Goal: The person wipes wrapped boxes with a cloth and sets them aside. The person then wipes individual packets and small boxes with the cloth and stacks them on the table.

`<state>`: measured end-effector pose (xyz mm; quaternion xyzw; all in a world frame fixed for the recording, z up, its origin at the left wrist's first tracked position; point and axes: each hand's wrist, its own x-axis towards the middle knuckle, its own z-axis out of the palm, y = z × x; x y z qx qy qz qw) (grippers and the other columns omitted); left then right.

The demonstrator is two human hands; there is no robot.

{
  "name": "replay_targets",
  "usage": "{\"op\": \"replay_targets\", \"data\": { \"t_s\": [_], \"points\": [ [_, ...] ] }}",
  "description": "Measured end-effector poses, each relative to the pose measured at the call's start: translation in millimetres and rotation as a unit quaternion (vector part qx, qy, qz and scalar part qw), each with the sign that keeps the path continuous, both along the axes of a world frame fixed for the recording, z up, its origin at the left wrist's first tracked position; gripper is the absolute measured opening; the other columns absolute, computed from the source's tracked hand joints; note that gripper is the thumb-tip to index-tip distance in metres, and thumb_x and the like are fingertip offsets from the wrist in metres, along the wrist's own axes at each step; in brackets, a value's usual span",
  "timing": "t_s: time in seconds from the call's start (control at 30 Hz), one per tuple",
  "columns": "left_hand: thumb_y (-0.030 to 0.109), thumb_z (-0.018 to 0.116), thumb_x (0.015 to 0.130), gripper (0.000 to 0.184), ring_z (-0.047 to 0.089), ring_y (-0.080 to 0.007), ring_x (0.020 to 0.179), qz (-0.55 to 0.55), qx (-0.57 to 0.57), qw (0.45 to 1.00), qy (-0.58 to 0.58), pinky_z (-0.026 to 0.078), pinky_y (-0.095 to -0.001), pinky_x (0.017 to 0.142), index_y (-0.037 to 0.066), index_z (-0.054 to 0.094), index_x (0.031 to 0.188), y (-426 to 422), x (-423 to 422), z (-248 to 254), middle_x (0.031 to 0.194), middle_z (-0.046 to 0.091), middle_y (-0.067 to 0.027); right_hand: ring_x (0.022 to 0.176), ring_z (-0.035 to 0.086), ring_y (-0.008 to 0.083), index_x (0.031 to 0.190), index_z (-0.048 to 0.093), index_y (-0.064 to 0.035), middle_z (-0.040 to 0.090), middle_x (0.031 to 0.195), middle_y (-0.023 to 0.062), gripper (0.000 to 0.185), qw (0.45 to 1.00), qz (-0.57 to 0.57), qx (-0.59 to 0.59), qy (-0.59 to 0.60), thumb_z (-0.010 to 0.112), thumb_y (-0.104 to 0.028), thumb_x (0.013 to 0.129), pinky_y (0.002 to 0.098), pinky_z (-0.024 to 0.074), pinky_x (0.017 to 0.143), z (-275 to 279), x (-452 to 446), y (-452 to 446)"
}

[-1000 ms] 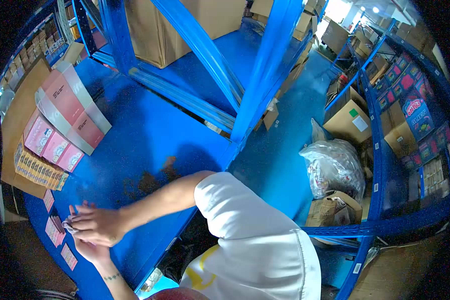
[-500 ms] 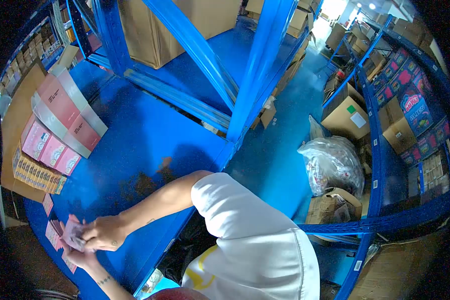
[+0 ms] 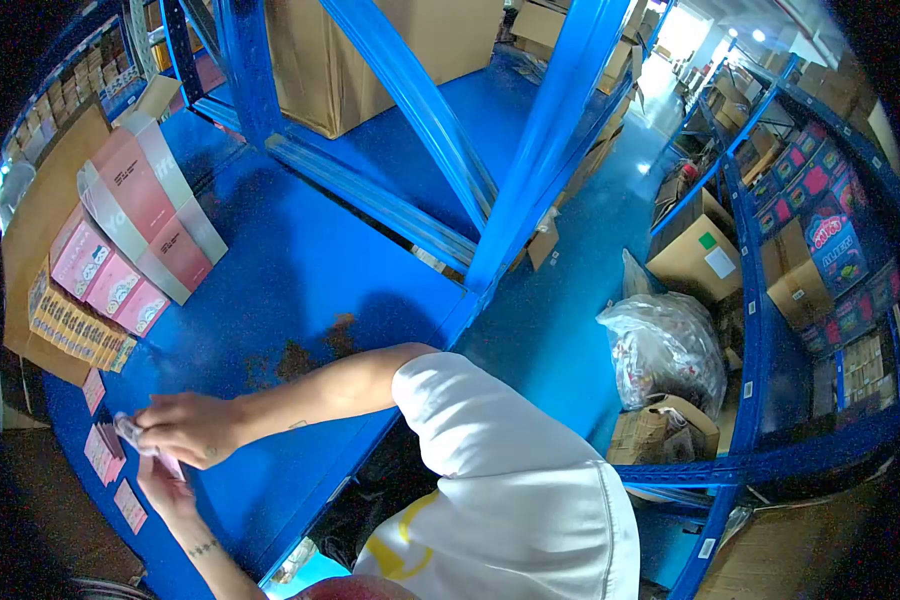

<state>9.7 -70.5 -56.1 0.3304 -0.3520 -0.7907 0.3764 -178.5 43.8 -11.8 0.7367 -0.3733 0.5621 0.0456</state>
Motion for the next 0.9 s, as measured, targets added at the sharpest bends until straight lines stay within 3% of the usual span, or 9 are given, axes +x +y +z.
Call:
{"op": "replay_targets", "data": {
  "t_s": [0.03,0.17,0.2,0.33,0.5,0.67,0.83,0.9],
  "points": [
    [0.029,0.045,0.105,0.046,0.056,-0.0217,0.124,0.0,0.0,1.0,-0.001,0.049,-0.0348,0.101,0.0,0.044,0.141,5,-5,9,0.138,0.054,-0.0159,0.112,0.059,0.036,0.113,0.061,-0.001,0.058,0.115,0.0165,0.025,1.0,0.0,0.0,-0.001,0.061,-0.004,0.087,0.0517,0.0451,0.102,0,-3,-1],
    [0.022,0.042,0.105,0.039,0.06,-0.0185,0.116,-0.068,-0.042,0.974,0.214,0.052,-0.0319,0.096,0.004,0.048,0.138,40,-27,42,0.131,0.06,-0.0119,0.122,0.055,0.0356,0.119,0.059,-0.0003,0.058,0.124,0.0166,0.034,0.994,-0.021,0.098,0.035,0.063,-0.007,0.086,0.052,0.0396,0.109,0,-13,-5],
    [0.022,0.042,0.105,0.039,0.06,-0.0185,0.116,-0.068,-0.043,0.974,0.213,0.052,-0.0319,0.096,0.004,0.048,0.138,40,-28,38,0.131,0.06,-0.0119,0.122,0.055,0.0356,0.119,0.059,-0.0003,0.058,0.124,0.0166,0.034,0.994,-0.021,0.097,0.035,0.063,-0.007,0.086,0.052,0.0396,0.109,-4,-7,-9],
    [0.026,0.042,0.106,0.041,0.057,-0.022,0.123,-0.152,-0.015,0.942,0.299,0.047,-0.0357,0.102,0.002,0.048,0.139,49,-31,4,0.136,0.057,-0.0114,0.128,0.05,0.0356,0.122,0.06,0.0001,0.054,0.135,0.0179,0.036,0.989,-0.129,-0.077,0.005,0.062,-0.008,0.087,0.0512,0.0355,0.113,-29,43,-22],
    [0.025,0.04,0.106,0.039,0.055,-0.0224,0.125,-0.187,0.028,0.929,0.317,0.046,-0.0356,0.104,0.004,0.048,0.138,53,-38,16,0.137,0.056,-0.0119,0.131,0.048,0.0375,0.12,0.062,0.0006,0.053,0.138,0.0195,0.032,0.985,-0.089,-0.091,0.113,0.057,-0.01,0.09,0.0523,0.032,0.116,8,-17,-6],
    [0.022,0.039,0.105,0.038,0.056,-0.0237,0.123,-0.156,0.03,0.951,0.266,0.045,-0.0377,0.105,0.005,0.048,0.138,74,-49,42,0.135,0.057,-0.0117,0.133,0.047,0.0375,0.116,0.065,0.0003,0.055,0.136,0.0198,0.027,0.99,-0.131,-0.016,0.05,0.054,-0.009,0.092,0.054,0.0306,0.116,0,-22,-9],
    [0.022,0.039,0.104,0.038,0.058,-0.0269,0.12,-0.129,-0.012,0.959,0.253,0.044,-0.041,0.105,0.003,0.05,0.136,65,-42,40,0.135,0.057,-0.014,0.132,0.048,0.0373,0.118,0.063,-0.0003,0.056,0.134,0.0185,0.03,0.992,-0.059,-0.045,0.105,0.058,-0.01,0.091,0.0558,0.0312,0.114,-10,12,1],
    [0.023,0.042,0.104,0.041,0.057,-0.0301,0.121,-0.054,0.15,0.918,0.364,0.044,-0.0448,0.104,0.006,0.045,0.141,38,-26,10,0.137,0.056,-0.0134,0.133,0.048,0.0369,0.12,0.062,0.0,0.056,0.132,0.0174,0.033,0.989,-0.027,-0.091,0.113,0.061,-0.008,0.088,0.0549,0.0327,0.113,5,-8,-5]
  ]
}}
